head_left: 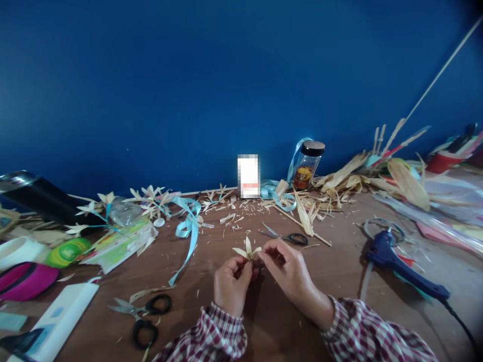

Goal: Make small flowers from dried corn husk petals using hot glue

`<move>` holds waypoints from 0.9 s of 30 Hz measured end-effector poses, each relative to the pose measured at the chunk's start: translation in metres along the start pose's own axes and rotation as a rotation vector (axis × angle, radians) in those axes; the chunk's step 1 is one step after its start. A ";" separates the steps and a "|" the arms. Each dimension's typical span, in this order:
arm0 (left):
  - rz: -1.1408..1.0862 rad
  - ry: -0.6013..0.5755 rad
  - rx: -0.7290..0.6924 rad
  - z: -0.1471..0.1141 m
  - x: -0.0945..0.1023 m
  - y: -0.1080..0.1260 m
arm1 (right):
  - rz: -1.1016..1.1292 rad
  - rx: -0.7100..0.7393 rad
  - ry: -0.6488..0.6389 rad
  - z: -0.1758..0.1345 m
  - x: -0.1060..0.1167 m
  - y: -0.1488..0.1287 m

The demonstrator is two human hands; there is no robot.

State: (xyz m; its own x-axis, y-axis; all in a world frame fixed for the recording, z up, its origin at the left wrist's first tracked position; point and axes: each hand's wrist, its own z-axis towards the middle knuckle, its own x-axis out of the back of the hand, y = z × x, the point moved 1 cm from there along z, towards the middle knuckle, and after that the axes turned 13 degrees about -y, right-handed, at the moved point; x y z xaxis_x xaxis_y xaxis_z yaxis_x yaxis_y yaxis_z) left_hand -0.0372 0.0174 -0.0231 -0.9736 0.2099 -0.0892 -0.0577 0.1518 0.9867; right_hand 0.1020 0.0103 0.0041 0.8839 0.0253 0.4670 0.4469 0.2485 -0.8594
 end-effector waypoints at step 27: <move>0.007 0.091 -0.023 0.002 0.004 0.003 | -0.404 0.417 -0.076 -0.008 0.005 -0.005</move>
State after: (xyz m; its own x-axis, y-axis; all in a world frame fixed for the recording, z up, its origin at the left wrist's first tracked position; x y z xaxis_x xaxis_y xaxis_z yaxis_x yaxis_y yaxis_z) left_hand -0.0411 0.0207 -0.0213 -0.9900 0.1216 -0.0709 -0.0552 0.1281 0.9902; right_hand 0.1052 0.0015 0.0086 0.6352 -0.0857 0.7676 0.6413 0.6122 -0.4624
